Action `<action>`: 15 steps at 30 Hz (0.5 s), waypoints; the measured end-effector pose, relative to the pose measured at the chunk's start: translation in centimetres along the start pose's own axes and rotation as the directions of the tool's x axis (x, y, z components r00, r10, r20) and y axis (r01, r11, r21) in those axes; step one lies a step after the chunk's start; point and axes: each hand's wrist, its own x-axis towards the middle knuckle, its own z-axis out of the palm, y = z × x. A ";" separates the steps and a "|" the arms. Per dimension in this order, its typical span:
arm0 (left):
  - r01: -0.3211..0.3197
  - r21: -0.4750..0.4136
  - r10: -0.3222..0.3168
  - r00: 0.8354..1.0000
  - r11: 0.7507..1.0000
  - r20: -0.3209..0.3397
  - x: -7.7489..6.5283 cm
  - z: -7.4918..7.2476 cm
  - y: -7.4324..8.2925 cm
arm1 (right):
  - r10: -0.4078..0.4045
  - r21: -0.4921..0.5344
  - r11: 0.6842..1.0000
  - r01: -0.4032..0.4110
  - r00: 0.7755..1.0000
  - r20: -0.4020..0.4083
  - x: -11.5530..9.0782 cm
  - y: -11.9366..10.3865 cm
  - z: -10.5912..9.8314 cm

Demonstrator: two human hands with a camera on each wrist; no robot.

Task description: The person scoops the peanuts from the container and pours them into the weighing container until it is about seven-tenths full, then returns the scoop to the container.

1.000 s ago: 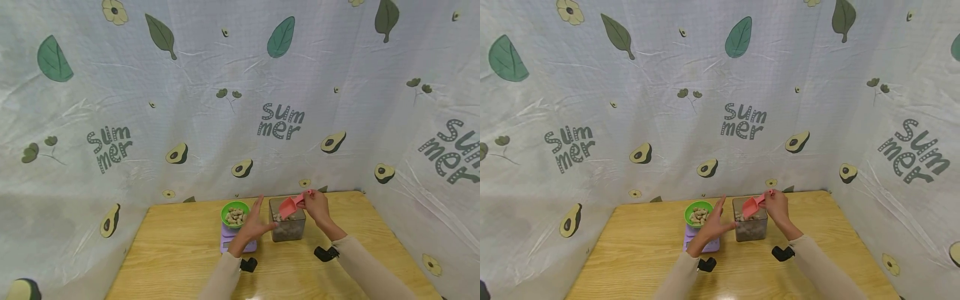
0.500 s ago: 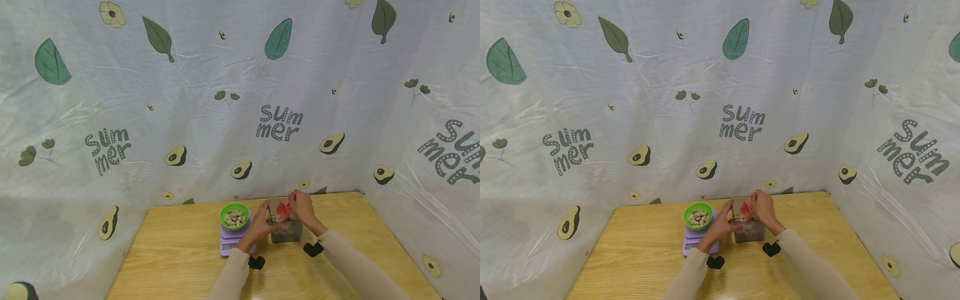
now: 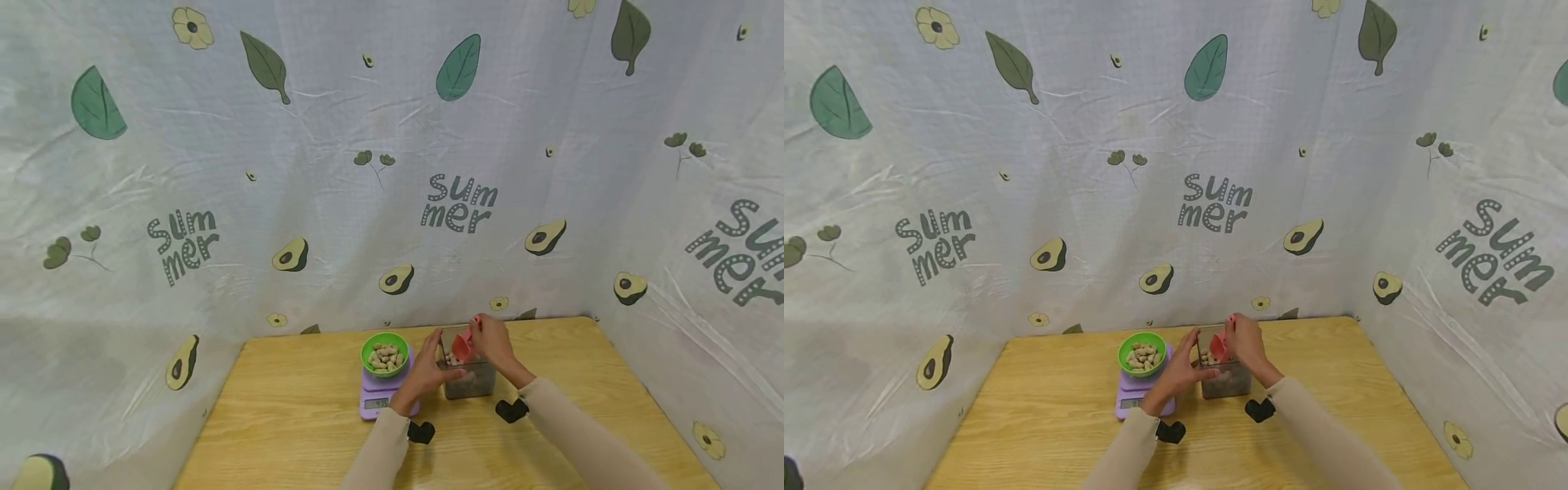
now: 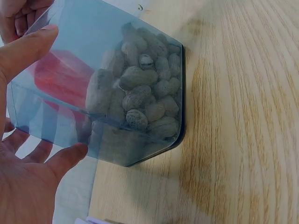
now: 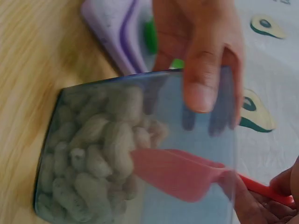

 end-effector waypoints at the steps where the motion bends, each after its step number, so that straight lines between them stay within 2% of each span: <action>1: -0.002 0.004 0.002 1.000 1.000 -0.003 0.0 0.0 0.0 | 0.022 0.026 0.999 -0.022 1.000 0.010 0.1 -0.1 0.0; 4: 0.000 0.005 0.001 1.000 1.000 -0.014 -0.2 -0.1 -0.1 | 0.099 0.076 0.992 -0.101 0.995 0.034 0.2 -0.1 0.0; 6: 0.006 -0.004 -0.006 1.000 1.000 -0.023 -0.2 -0.1 -0.1 | 0.119 0.085 0.989 -0.122 0.992 0.041 0.1 -0.1 0.1; 11: 0.007 0.000 -0.007 1.000 1.000 -0.010 -0.2 0.0 -0.1 | 0.002 0.008 1.000 -0.002 1.000 0.021 -0.2 -0.2 0.4; 13: 0.000 -0.002 0.000 1.000 1.000 -0.002 -0.1 0.2 -0.1 | -0.034 -0.007 0.999 0.034 0.999 0.043 -0.2 -0.3 0.4; 15: -0.002 -0.027 0.002 1.000 1.000 -0.001 -0.1 0.2 -0.1 | -0.033 -0.015 0.999 0.035 0.996 0.081 0.0 -0.5 0.1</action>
